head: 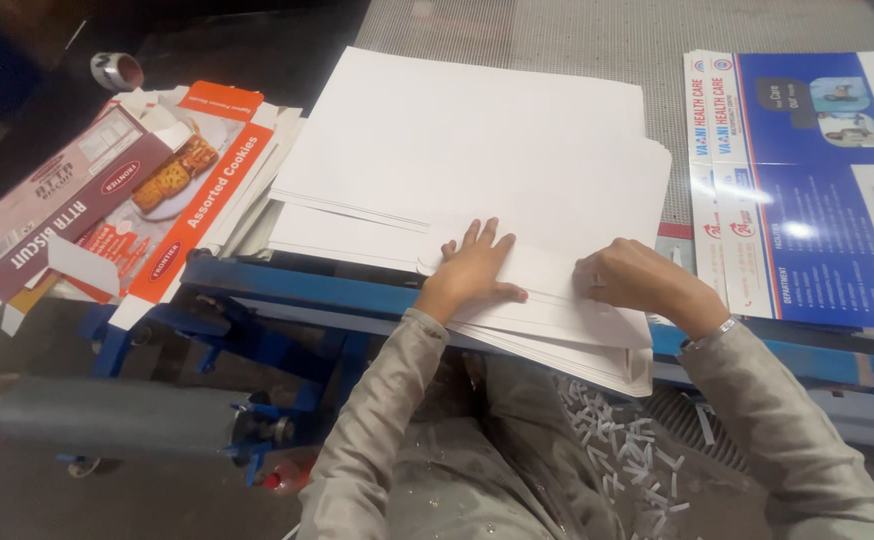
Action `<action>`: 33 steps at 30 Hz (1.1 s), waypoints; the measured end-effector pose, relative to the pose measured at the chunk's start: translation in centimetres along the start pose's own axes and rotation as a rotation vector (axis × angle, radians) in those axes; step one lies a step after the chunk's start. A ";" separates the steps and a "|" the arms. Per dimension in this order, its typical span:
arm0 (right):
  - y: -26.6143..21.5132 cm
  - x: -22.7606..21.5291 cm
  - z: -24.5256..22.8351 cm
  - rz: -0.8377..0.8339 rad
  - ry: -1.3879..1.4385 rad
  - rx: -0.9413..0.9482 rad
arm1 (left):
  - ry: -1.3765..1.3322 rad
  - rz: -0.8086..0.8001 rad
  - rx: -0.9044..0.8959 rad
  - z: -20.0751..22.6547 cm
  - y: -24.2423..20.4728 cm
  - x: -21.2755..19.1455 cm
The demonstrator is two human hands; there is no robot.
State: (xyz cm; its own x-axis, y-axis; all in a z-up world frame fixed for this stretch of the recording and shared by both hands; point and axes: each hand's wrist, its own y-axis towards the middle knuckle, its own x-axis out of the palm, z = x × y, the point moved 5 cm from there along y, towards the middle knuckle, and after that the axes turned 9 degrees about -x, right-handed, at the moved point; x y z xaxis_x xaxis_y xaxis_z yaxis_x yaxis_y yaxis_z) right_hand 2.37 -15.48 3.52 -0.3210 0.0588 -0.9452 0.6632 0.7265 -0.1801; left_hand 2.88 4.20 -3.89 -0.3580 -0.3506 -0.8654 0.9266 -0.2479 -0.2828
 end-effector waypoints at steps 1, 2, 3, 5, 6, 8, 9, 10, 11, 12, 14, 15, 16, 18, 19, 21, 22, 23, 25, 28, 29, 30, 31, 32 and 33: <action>0.2 0.1 0.1 -0.020 -0.011 0.012 | -0.003 0.003 -0.002 0.2 -0.2 -0.2; 0.4 0.1 0.1 -0.041 -0.021 0.023 | -0.006 0.006 -0.005 0.3 -0.4 -0.4; 0.5 0.2 0.2 -0.061 -0.033 0.036 | -0.011 0.019 0.006 0.3 -0.6 -0.5; 0.7 0.3 0.1 -0.049 -0.047 0.013 | -0.021 0.046 0.028 0.3 -0.8 -0.5; 0.7 0.2 0.1 -0.043 -0.055 0.003 | -0.013 0.036 0.023 0.3 -0.6 -0.4; 0.8 0.4 0.1 -0.066 -0.032 0.025 | 0.002 0.013 0.014 0.3 0.0 -0.1; 0.9 0.4 0.1 -0.078 -0.022 0.036 | 0.009 0.000 0.004 0.2 0.3 0.0; 0.9 0.3 0.1 -0.085 -0.028 0.044 | 0.015 -0.012 -0.006 0.2 0.6 0.2; 0.9 0.3 0.1 -0.093 -0.033 0.052 | 0.021 -0.025 -0.016 0.1 0.8 0.4; 0.9 0.3 0.2 -0.101 -0.039 0.061 | 0.018 -0.022 -0.015 0.1 0.9 0.5; 1.0 0.3 0.0 -0.087 -0.025 0.043 | 0.013 -0.014 -0.013 0.0 1.0 0.7; 1.0 0.3 -0.1 -0.080 -0.019 0.034 | 0.016 -0.021 -0.015 -0.1 1.2 0.8; 1.0 0.5 -0.1 -0.087 -0.040 0.042 | 0.019 -0.028 -0.018 -0.1 1.3 0.9; 1.0 0.9 -0.1 -0.101 -0.081 0.056 | 0.017 -0.032 -0.020 -0.2 1.5 1.1; 1.2 1.2 -0.3 -0.094 -0.087 0.039 | 0.012 -0.029 -0.019 -0.2 1.6 1.2; 1.6 1.9 -0.8 -0.077 -0.101 0.003 | 0.005 -0.017 -0.013 -0.3 1.6 1.4; 1.5 2.3 -0.8 -0.077 -0.116 -0.002 | 0.001 -0.007 -0.008 -0.3 1.6 1.4; 1.4 2.6 -0.9 -0.075 -0.130 -0.008 | 0.001 0.004 -0.003 -0.3 1.5 1.3; 1.4 3.2 -0.8 -0.101 -0.151 0.006 | 0.024 -0.017 -0.012 0.1 1.6 1.1; 1.3 3.4 -0.2 -0.126 -0.166 0.010 | 0.025 0.003 -0.038 1.1 1.5 0.6; 1.0 3.4 -0.1 -0.092 -0.159 -0.011 | 0.018 0.041 -0.041 1.4 1.2 0.5; 0.8 3.4 0.0 -0.059 -0.150 -0.032 | 0.012 0.079 -0.045 1.8 1.0 0.3; 0.7 3.6 0.2 -0.061 -0.144 -0.014 | 0.020 0.088 -0.049 2.2 1.0 0.2; 0.7 3.7 0.5 -0.064 -0.139 0.004 | 0.028 0.098 -0.053 2.6 1.1 -0.1; 0.7 3.9 0.8 -0.069 -0.131 0.026 | 0.035 0.102 -0.054 2.9 1.0 -0.3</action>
State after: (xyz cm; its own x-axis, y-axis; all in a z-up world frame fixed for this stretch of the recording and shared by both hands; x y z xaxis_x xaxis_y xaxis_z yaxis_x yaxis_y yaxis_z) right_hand 2.11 -15.35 -0.54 -0.2770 -0.0816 -0.9574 0.6606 0.7074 -0.2514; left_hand 3.57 1.47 -2.74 -0.2583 -0.3397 -0.9044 0.9632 -0.1631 -0.2139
